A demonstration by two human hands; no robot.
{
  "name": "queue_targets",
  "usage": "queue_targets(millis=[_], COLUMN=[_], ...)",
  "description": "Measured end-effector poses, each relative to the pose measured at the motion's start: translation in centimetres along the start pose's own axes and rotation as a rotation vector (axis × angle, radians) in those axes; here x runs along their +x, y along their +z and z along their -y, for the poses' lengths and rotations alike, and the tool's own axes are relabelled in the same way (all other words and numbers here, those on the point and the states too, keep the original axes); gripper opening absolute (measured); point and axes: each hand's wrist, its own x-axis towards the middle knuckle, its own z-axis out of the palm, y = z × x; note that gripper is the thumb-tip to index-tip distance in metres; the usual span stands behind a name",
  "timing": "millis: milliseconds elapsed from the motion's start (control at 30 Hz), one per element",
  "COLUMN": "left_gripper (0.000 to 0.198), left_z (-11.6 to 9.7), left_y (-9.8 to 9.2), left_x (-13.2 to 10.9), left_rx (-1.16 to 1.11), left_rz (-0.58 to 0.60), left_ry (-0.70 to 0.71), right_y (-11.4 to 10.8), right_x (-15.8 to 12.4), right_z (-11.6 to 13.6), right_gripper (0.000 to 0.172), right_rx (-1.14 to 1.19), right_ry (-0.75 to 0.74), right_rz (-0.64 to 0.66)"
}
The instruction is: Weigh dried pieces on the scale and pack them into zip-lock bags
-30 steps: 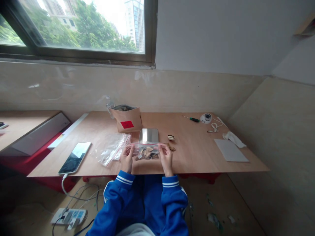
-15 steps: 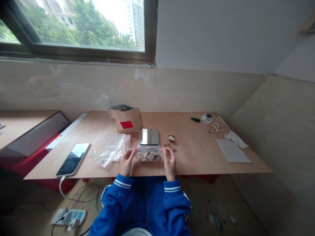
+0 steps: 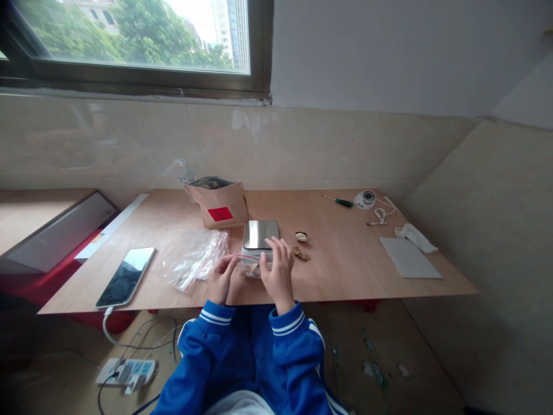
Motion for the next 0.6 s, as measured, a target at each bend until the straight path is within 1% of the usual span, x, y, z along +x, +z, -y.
queue_targets(millis=[67,100,167,200,300,500,600], left_gripper=[0.02,0.02,0.02,0.02,0.019,0.016,0.015], left_z=[-0.2,-0.2,-0.5,-0.6,-1.0,-1.2,-1.1], left_y=[-0.1,-0.2,-0.3,-0.4,-0.6,-0.9,-1.1], left_x=[0.0,-0.1,-0.1,-0.1,-0.1,0.2,0.4], left_rx=[0.022,0.032,0.063,0.084,0.153,0.243,0.259], left_rz=[0.002,0.004,0.016,0.023,0.021,-0.05,-0.039], left_ry=[0.027,0.043,0.076,0.093,0.146,0.253,0.255], right_y=[0.1,0.2,0.4,0.5,0.7,1.7,2.0], right_x=[0.9,1.3,1.9,2.2,2.8,3.1,3.0], right_z=[1.7,2.3,3.0,3.1,3.0,3.2,3.2], right_gripper=[0.03,0.026,0.015,0.013,0.016,0.018,0.019], right_rx=[-0.03,-0.035,-0.031,-0.029,-0.057,-0.26,-0.303], right_ry=[-0.101,-0.12,-0.119,-0.116,-0.143,-0.386,-0.435], right_rz=[0.211,0.298,0.418,0.456,0.489,0.46,0.446])
